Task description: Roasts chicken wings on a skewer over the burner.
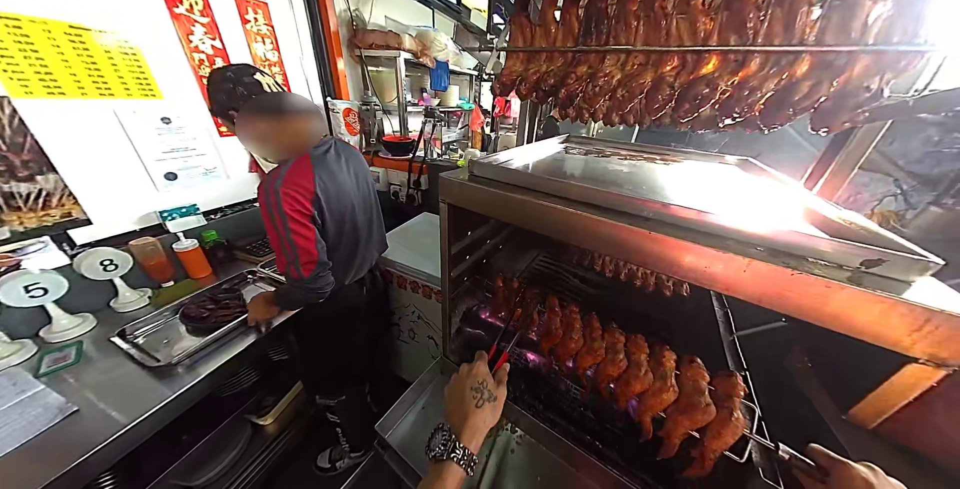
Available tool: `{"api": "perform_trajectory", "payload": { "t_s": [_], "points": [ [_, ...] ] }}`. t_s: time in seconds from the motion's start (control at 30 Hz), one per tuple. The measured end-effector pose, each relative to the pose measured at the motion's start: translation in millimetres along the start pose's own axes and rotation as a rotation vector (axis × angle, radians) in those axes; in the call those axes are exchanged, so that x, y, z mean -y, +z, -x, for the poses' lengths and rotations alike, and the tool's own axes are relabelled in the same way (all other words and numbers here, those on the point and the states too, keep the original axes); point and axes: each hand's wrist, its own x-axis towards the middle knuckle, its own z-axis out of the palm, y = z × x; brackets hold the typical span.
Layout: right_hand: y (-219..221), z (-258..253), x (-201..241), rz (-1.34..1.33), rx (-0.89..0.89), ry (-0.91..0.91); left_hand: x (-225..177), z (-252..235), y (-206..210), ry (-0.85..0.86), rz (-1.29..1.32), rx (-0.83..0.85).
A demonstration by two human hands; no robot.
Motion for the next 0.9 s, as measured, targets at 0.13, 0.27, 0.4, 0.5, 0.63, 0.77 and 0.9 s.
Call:
{"api": "perform_trajectory", "payload": {
  "t_s": [0.13, 0.27, 0.4, 0.5, 0.63, 0.77, 0.9],
  "points": [
    [-3, 1, 2, -0.025, -0.008, -0.005, -2, 0, 0, -0.006, 0.031, 0.001],
    [-3, 1, 1, -0.016, 0.006, 0.003, -1, -1, 2, -0.011, 0.039, -0.006],
    [-1, 2, 0, -0.025, 0.001, -0.006, 0, 0, 4, -0.014, 0.046, -0.015],
    [-3, 2, 0, -0.021, 0.003, -0.013, 0, -1, 5, -0.023, 0.052, -0.019],
    [-1, 2, 0, -0.030, -0.008, -0.012, 0, 0, 9, -0.006, 0.052, -0.036],
    [1, 1, -1, -0.041, -0.021, -0.004, 3, 0, 11, 0.007, 0.052, -0.037],
    [3, -1, -3, -0.032, -0.010, 0.003, 3, 6, 12, -0.002, 0.101, -0.054]
  ]
}}
